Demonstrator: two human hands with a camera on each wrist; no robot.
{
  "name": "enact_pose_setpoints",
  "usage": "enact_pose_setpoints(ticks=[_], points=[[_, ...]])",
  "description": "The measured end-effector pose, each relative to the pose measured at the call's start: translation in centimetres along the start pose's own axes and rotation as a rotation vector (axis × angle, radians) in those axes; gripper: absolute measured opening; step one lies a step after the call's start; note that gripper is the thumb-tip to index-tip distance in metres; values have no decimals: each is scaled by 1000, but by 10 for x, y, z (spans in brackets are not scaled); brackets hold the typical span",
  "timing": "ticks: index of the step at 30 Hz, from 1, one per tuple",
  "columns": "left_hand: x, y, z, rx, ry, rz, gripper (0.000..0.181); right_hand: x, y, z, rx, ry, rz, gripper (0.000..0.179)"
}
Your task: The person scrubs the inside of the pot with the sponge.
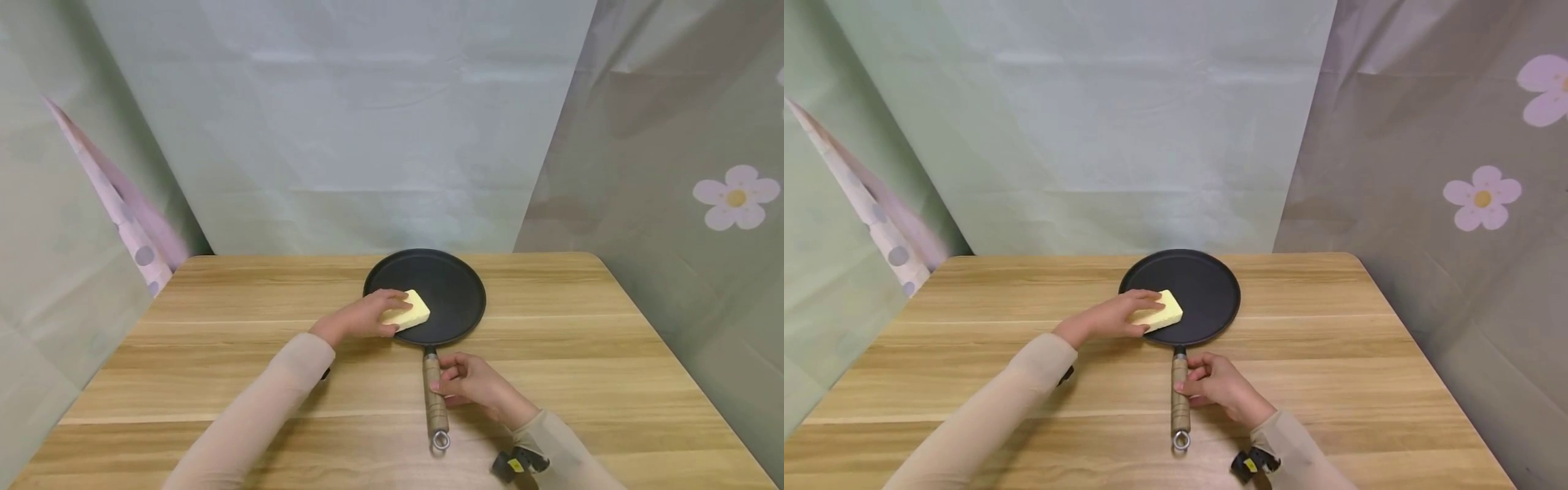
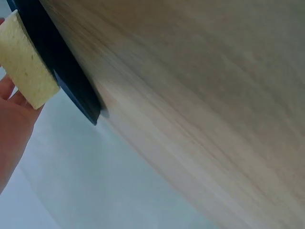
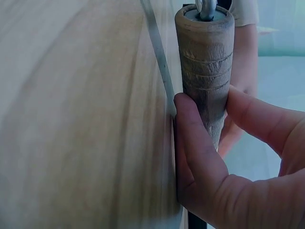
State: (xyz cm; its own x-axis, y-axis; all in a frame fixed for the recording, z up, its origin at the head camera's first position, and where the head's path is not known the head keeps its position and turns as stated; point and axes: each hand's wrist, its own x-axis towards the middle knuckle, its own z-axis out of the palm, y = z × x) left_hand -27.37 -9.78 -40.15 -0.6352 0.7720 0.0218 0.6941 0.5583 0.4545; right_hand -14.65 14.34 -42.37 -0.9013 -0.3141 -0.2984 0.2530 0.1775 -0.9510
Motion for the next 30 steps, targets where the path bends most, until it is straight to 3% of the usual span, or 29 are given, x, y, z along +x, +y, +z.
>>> enact_pose_setpoints(ticks=[15,30], points=[[12,-1,-1,-38,-73,7,49,-2,0,-1,21,-10,-6,53],[24,-4,2,-40,-76,26,45,-1,-1,0,16,-7,-6,51]])
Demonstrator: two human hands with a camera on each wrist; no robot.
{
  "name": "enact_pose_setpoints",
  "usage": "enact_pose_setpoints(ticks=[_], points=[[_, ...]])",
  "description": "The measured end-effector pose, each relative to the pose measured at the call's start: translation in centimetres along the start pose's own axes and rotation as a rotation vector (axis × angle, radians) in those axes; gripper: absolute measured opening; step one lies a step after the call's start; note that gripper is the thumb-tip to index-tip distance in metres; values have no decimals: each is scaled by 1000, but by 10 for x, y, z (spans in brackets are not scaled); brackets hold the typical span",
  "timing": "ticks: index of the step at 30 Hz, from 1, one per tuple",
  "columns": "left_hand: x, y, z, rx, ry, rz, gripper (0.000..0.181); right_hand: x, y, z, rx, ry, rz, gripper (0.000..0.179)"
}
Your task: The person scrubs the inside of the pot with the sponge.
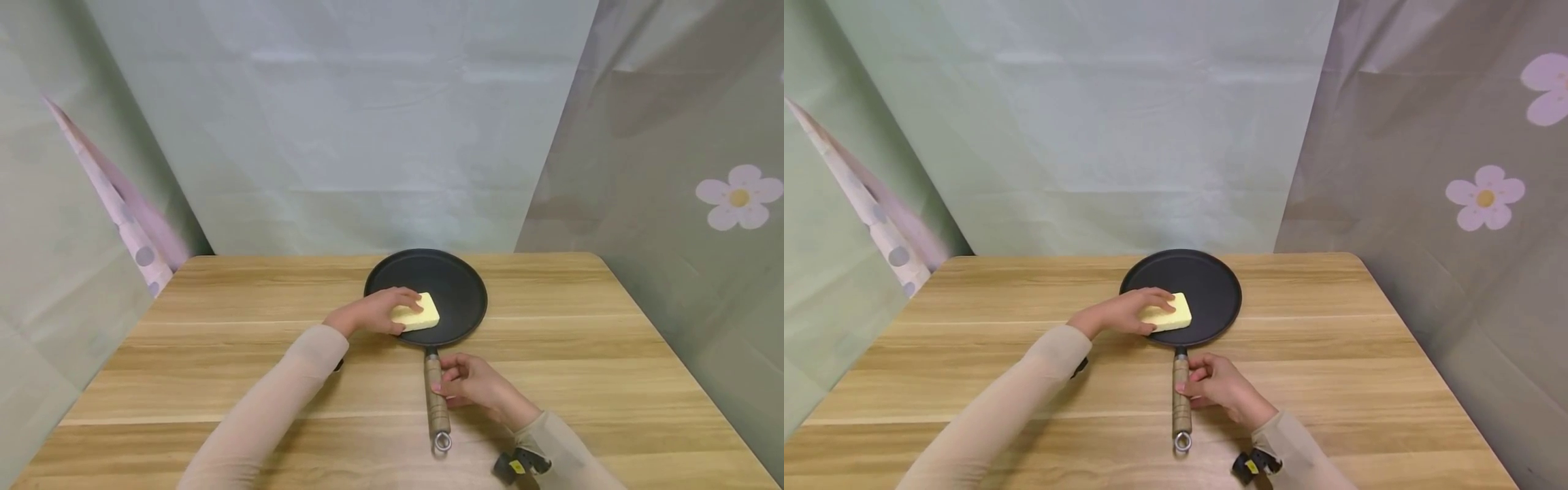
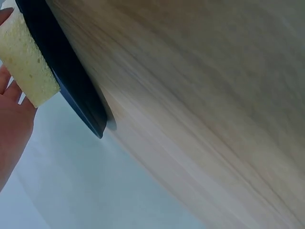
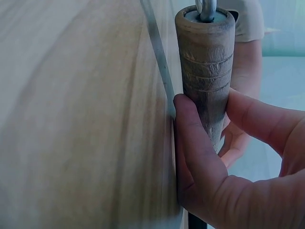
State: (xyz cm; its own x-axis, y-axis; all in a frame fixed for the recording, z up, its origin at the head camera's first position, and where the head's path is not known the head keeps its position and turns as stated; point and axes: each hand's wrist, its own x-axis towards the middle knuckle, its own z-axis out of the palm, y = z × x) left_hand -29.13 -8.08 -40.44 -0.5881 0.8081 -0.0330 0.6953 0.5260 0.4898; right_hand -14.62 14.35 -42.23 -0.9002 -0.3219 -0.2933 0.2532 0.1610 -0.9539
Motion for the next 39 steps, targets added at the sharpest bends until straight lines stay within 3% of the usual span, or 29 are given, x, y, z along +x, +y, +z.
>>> enact_pose_setpoints(ticks=[9,22,32,39], points=[[4,5,7,-21,36,15,43,0,0,2,4,-8,-3,51],[6,16,18,-43,95,-18,44,0,0,3,8,-4,0,50],[17,30,27,2,114,-31,44,0,0,2,5,-6,3,47],[24,40,31,37,119,-82,45,0,0,2,-1,3,4,46]])
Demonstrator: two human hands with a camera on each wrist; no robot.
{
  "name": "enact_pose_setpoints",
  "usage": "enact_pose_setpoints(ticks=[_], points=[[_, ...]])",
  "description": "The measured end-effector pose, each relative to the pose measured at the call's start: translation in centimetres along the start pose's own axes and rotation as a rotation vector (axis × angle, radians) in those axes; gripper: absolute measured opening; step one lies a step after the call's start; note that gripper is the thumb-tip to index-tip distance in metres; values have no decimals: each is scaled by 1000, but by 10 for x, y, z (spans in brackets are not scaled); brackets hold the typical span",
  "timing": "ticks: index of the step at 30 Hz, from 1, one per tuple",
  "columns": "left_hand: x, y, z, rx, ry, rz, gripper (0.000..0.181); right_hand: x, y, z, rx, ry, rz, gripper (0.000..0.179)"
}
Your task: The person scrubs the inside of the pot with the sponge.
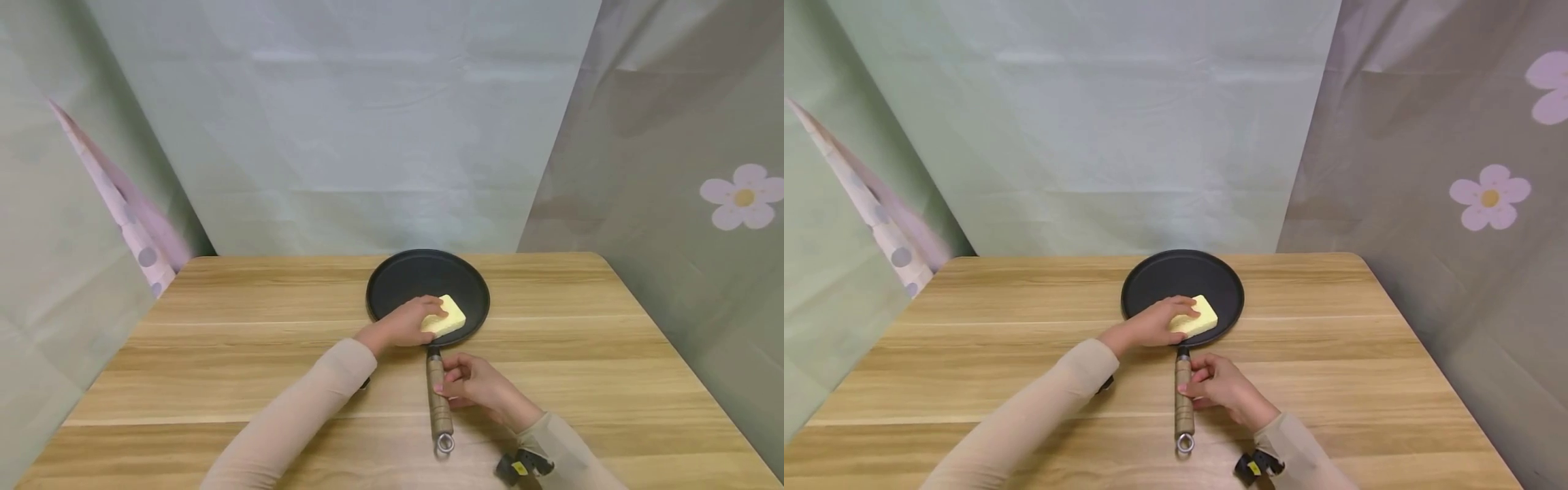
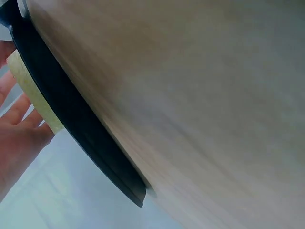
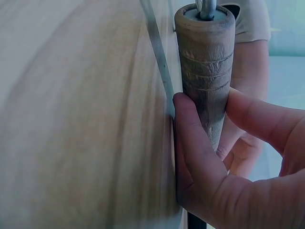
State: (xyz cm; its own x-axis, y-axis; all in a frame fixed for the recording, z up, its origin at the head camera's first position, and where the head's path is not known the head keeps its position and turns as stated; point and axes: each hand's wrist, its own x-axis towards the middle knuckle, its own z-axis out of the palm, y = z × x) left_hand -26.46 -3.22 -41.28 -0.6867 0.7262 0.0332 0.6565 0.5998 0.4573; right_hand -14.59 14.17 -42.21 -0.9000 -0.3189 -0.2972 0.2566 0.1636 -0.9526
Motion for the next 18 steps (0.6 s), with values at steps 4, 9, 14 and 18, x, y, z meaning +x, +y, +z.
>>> enact_pose_setpoints(ticks=[4,9,14,18], points=[[0,3,-1,8,-26,-7,45,0,0,-1,2,-3,1,47],[-5,2,-9,15,-111,-27,49,0,0,-1,14,-3,-3,48],[-9,0,-15,43,-154,-5,50,0,0,-1,7,6,-2,47],[-9,0,-16,53,-156,24,49,0,-1,-1,-4,5,4,47]])
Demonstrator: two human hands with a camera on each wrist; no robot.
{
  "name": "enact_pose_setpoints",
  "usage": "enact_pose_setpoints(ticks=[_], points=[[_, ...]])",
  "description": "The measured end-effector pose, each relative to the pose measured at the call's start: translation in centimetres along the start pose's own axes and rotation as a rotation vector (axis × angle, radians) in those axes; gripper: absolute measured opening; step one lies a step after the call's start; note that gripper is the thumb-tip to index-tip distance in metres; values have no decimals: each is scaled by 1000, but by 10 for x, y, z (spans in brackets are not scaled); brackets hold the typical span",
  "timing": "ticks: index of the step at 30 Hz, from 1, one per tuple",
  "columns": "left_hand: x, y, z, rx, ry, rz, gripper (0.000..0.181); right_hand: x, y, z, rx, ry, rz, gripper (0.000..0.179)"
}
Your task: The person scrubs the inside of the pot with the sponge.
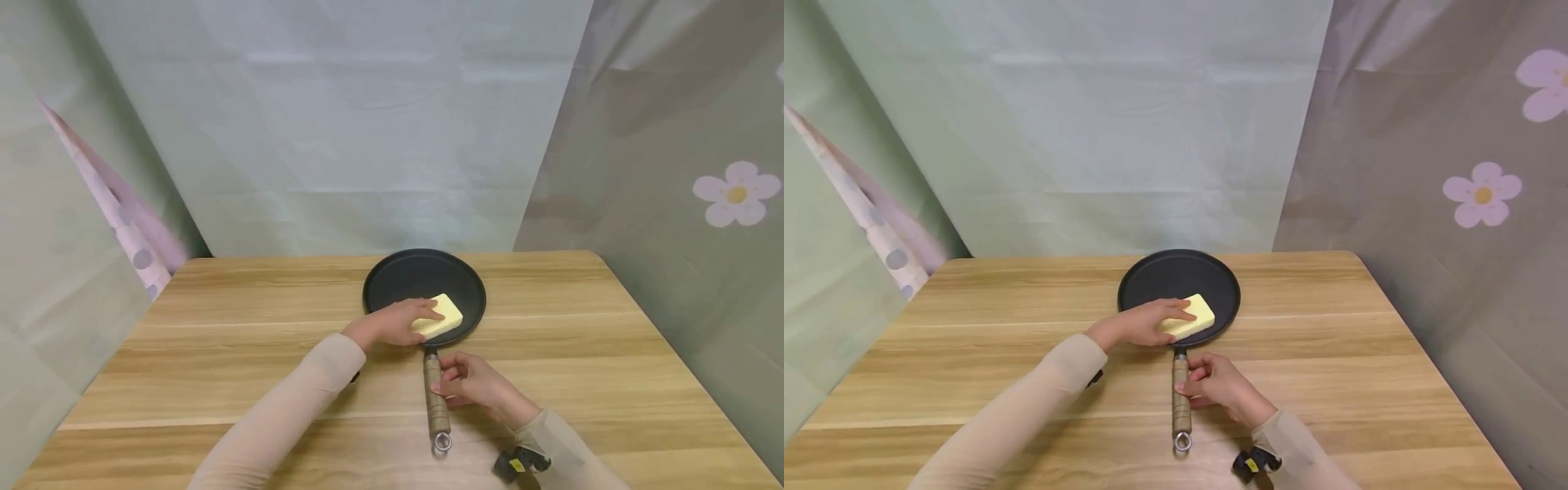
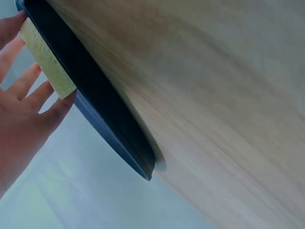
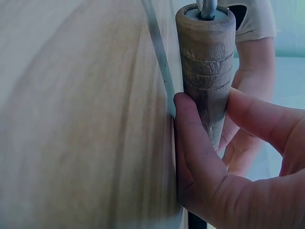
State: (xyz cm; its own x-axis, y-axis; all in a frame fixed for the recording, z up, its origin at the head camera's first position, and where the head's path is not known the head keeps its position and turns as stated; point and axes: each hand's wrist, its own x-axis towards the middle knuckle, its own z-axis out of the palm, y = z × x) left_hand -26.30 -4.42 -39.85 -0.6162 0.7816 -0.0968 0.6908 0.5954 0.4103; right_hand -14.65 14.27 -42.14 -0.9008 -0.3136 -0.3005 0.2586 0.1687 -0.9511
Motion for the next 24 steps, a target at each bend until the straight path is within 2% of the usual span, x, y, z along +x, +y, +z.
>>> enact_pose_setpoints(ticks=[5,12,24], points=[[3,4,0,2,1,9,50,-1,-2,0,-8,-5,2,46],[14,9,6,28,10,26,50,-2,-3,-1,7,-21,-15,44],[29,18,11,69,47,-17,52,-1,-1,-1,8,-40,-21,42]])
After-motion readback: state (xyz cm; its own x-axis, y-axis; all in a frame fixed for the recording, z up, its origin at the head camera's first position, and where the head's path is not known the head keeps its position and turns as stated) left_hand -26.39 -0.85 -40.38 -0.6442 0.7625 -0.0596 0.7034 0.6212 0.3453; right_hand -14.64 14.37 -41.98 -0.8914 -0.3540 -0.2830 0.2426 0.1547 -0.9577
